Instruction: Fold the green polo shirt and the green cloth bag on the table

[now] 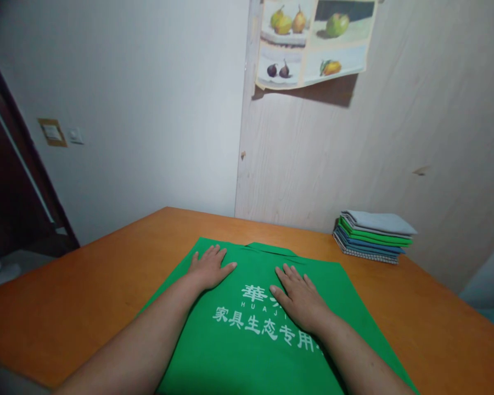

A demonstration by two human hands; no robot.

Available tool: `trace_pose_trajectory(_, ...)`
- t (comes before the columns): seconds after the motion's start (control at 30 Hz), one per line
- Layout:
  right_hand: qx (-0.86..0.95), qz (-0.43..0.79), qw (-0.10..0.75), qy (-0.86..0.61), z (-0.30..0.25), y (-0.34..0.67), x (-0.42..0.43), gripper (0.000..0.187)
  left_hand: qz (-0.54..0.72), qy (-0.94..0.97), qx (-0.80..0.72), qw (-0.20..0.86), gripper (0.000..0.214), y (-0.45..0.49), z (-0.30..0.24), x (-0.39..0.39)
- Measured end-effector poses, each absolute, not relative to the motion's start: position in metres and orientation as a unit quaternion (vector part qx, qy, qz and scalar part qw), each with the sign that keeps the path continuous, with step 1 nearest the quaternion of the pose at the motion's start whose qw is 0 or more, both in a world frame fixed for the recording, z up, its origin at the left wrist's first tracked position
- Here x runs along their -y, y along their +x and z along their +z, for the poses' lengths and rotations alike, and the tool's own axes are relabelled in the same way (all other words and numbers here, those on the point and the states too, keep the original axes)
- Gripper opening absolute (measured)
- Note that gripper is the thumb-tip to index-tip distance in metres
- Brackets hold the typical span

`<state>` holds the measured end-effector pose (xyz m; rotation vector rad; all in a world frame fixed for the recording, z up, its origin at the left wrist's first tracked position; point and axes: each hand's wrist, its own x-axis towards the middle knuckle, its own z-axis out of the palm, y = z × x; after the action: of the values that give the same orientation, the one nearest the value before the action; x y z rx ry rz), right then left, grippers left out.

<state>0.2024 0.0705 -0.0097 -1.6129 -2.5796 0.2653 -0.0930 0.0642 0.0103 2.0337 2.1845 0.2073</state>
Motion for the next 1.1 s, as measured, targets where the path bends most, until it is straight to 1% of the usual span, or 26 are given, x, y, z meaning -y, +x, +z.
trace_pose_trajectory(0.1, 0.82, 0.078, 0.039, -0.565, -0.011, 0.216, -0.082, 0.08, 0.075, 0.673, -0.733, 0.065, 0.088, -0.095, 0.007, -0.067)
trace_pose_trajectory(0.4, 0.689, 0.044, 0.035, -0.722, -0.015, 0.275, -0.118, 0.081, 0.082, 0.668, -0.738, 0.05, 0.089, -0.099, 0.005, -0.071)
trace_pose_trajectory(0.63, 0.606, 0.015, 0.073, -0.792, -0.018, 0.3, -0.126, 0.076, 0.076, 0.661, -0.746, 0.036, 0.086, -0.098, 0.005, -0.07)
trace_pose_trajectory(0.8, 0.648, 0.007, 0.097, -0.755, -0.009, 0.276, -0.114, 0.078, 0.08, 0.666, -0.742, 0.015, 0.082, -0.095, 0.006, -0.071)
trace_pose_trajectory(0.9, 0.724, 0.036, 0.087, -0.684, -0.004, 0.246, -0.101, 0.079, 0.098, 0.688, -0.719, -0.001, 0.078, -0.093, 0.005, -0.071)
trace_pose_trajectory(1.0, 0.776, 0.074, 0.069, -0.622, -0.003, 0.225, -0.09, 0.083, 0.094, 0.702, -0.706, 0.006, 0.078, -0.093, 0.003, -0.072)
trace_pose_trajectory(1.1, 0.782, 0.085, 0.044, -0.616, -0.005, 0.224, -0.089, 0.085, 0.073, 0.699, -0.711, 0.023, 0.081, -0.095, 0.001, -0.073)
